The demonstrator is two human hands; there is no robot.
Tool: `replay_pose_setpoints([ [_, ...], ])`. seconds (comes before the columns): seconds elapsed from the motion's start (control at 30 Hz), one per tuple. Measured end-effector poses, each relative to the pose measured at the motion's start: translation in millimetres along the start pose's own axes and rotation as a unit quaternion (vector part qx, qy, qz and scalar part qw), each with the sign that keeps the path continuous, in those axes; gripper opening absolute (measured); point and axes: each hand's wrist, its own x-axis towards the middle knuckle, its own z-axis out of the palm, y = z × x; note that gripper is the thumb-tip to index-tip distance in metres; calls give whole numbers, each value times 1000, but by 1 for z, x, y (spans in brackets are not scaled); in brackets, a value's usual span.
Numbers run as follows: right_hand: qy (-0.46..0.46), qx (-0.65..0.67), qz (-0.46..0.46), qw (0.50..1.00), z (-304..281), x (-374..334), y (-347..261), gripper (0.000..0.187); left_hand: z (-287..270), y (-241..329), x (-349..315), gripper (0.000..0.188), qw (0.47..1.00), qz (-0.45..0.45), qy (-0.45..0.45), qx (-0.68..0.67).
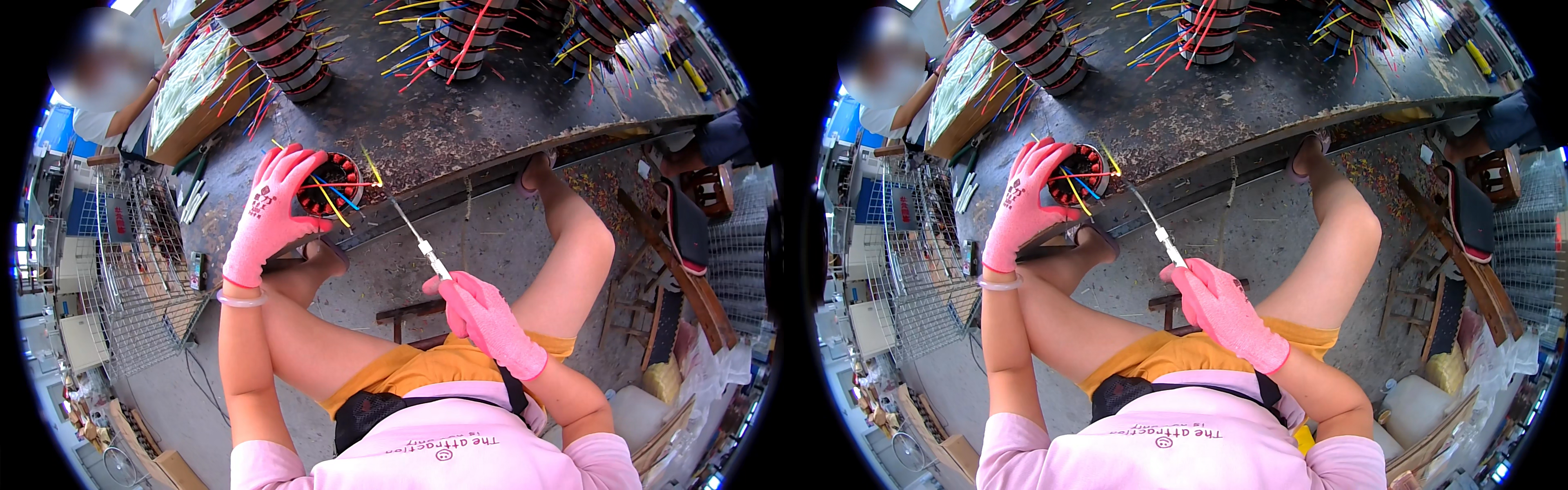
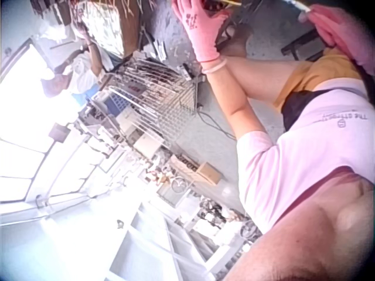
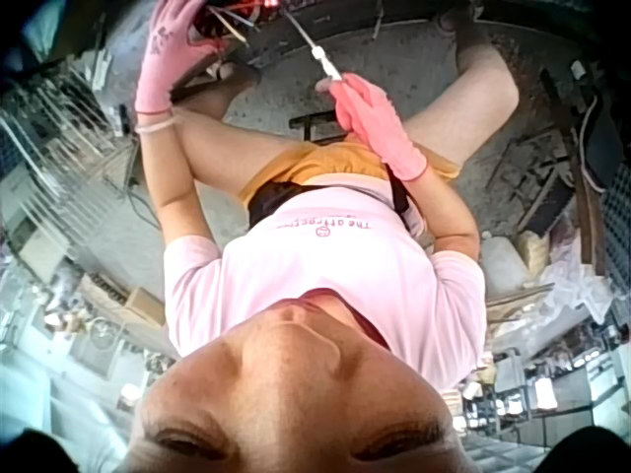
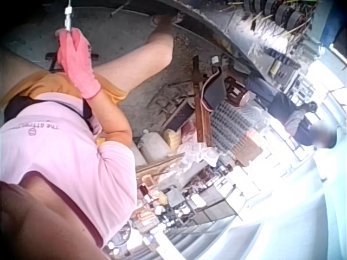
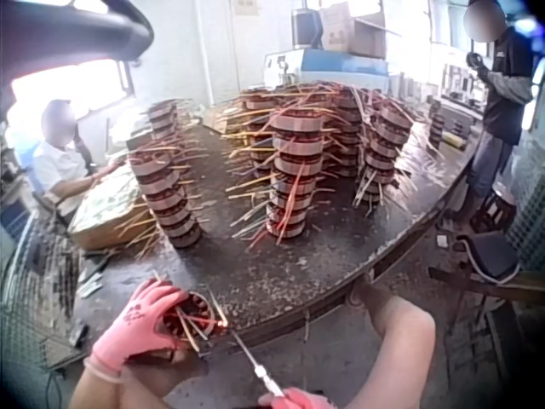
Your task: The person sits on the floor and uses a soldering iron to attach wires to small circular electronic components. They pick up a component, apply solder to the wire connections, and place the finished unit into a stack on the table.
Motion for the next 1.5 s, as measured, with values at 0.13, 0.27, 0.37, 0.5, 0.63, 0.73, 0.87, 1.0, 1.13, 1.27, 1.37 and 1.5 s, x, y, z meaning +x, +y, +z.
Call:
replay_pose_setpoints([
  [0.13,3,-10,4,1000,0,0,-2,34,-1,1,0,88,1000,-1,-1,0],
  [0.27,2,-4,10,1000,1,0,-3,34,0,1,0,88,1000,-3,-1,0],
  [0.37,1,-9,8,1000,1,0,-4,34,-1,2,0,88,1000,-5,-1,-2],
  [0.5,2,-14,9,1000,2,-1,-5,33,-1,2,-1,89,1000,-3,3,0],
  [0.63,6,-10,12,1000,2,-1,-5,33,0,1,-1,89,1000,0,4,0],
  [0.73,5,-12,8,1000,2,-1,-5,33,0,0,-1,89,1000,-2,3,1],
  [0.87,3,-2,3,1000,1,1,0,34,0,0,-1,90,1000,-1,2,-1],
  [1.0,2,5,-4,1000,1,4,4,34,0,1,0,90,1000,0,2,-2],
  [1.13,4,-24,5,1000,3,0,-6,33,0,1,-2,90,1000,-2,3,-5],
  [1.27,4,-16,2,1000,2,1,-3,33,-1,2,-1,90,1000,-7,-2,-2],
  [1.37,6,-22,-6,1000,1,3,2,33,-1,2,-1,90,1000,-8,0,-3],
  [1.5,4,-15,-6,1000,0,2,1,33,0,0,-1,90,1000,-2,-1,-1],
])
